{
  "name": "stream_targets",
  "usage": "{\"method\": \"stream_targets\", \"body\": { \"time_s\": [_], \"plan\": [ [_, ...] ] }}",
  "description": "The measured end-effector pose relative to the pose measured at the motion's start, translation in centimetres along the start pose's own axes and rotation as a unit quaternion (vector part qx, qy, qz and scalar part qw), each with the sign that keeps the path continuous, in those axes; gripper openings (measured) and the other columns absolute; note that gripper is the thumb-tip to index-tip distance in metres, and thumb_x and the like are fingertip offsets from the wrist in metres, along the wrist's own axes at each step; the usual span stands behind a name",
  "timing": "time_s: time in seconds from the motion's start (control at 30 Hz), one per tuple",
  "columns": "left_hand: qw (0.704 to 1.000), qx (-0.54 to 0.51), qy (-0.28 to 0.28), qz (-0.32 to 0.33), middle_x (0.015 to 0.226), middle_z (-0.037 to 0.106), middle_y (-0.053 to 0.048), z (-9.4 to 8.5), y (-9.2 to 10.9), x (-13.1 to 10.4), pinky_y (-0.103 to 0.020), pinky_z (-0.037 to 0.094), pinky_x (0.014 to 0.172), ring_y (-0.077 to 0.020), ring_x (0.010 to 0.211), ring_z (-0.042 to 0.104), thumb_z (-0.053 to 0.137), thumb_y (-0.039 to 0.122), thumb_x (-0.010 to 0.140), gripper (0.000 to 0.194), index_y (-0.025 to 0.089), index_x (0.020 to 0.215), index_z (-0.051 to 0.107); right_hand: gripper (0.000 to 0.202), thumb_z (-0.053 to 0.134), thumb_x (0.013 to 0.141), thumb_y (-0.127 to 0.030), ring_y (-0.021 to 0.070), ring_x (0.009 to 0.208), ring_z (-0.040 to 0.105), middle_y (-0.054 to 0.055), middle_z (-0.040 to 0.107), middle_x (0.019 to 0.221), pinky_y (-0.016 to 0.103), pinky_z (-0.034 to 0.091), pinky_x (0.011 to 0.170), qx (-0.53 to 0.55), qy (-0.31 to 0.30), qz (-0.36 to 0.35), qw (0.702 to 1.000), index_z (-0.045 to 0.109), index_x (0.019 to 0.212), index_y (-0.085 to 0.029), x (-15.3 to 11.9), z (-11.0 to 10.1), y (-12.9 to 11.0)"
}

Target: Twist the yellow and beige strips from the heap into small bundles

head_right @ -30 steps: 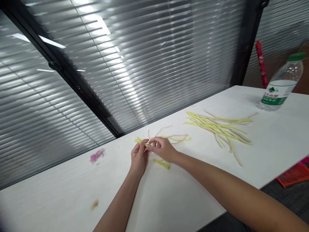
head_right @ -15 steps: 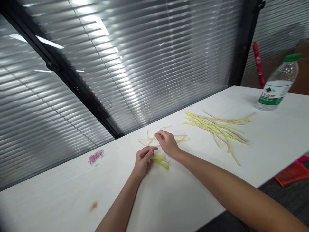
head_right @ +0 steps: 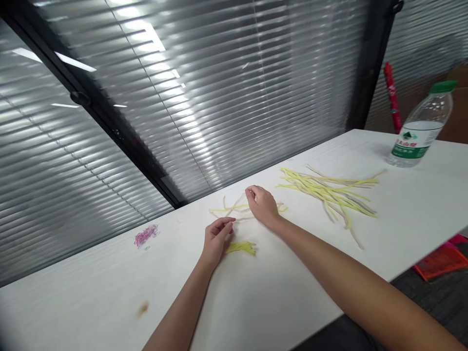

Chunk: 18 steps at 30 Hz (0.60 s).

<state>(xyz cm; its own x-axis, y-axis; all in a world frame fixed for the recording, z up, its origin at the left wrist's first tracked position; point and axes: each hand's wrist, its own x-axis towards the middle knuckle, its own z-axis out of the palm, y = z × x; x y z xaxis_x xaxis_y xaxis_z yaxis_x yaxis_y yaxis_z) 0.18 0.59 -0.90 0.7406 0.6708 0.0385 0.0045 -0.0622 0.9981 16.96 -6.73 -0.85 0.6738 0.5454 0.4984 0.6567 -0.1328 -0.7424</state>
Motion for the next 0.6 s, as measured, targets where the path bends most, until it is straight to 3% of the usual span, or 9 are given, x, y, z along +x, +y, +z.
{"method": "stream_targets", "body": {
  "time_s": [0.17,0.27,0.33,0.47,0.6],
  "plan": [
    [1.000,-0.006,0.016,0.013,0.060,0.051,-0.001,0.0,-0.3,0.2,-0.020,0.030,0.050,-0.0081,0.057,0.043,0.069,0.042,0.070,0.034,0.013,0.087,0.069,0.024,0.040,0.088,-0.026,0.0183,0.086,0.058,0.004,0.065,0.095,0.031,0.036,0.076,-0.221,-0.088,-0.002,0.971,0.064,0.089,-0.020,1.6,-1.5,1.5],
    [1.000,-0.004,0.019,0.023,0.060,0.052,-0.001,-0.1,-0.4,0.4,-0.020,0.033,0.055,-0.0088,0.061,0.045,0.068,0.040,0.071,0.032,0.013,0.087,0.069,0.024,0.042,0.086,-0.028,0.0224,0.090,0.058,0.006,0.065,0.098,0.036,0.037,0.077,-0.305,-0.079,0.032,0.949,0.065,0.091,-0.021,3.0,-3.6,2.7],
    [0.999,-0.002,0.018,0.028,0.061,0.053,-0.001,-0.2,-0.5,0.4,-0.021,0.034,0.057,-0.0090,0.062,0.046,0.068,0.040,0.071,0.031,0.013,0.087,0.069,0.025,0.042,0.085,-0.027,0.0256,0.093,0.058,0.007,0.064,0.102,0.040,0.038,0.079,-0.351,-0.059,0.066,0.932,0.065,0.094,-0.021,3.8,-5.4,3.7],
    [0.999,0.000,0.013,0.030,0.062,0.053,-0.001,-0.2,-0.5,0.5,-0.022,0.035,0.061,-0.0093,0.063,0.046,0.067,0.039,0.072,0.030,0.012,0.087,0.069,0.030,0.046,0.079,-0.017,0.0314,0.101,0.056,0.014,0.061,0.108,0.046,0.039,0.083,-0.411,-0.084,0.181,0.889,0.064,0.103,-0.017,4.7,-8.9,6.3],
    [1.000,0.000,0.014,0.028,0.062,0.053,-0.001,-0.2,-0.5,0.5,-0.022,0.035,0.062,-0.0098,0.063,0.046,0.067,0.038,0.072,0.029,0.012,0.086,0.069,0.037,0.056,0.069,-0.017,0.0384,0.101,0.056,0.024,0.059,0.102,0.048,0.044,0.077,-0.416,-0.070,0.275,0.864,0.063,0.105,-0.008,5.2,-11.3,8.9]
  ]
}}
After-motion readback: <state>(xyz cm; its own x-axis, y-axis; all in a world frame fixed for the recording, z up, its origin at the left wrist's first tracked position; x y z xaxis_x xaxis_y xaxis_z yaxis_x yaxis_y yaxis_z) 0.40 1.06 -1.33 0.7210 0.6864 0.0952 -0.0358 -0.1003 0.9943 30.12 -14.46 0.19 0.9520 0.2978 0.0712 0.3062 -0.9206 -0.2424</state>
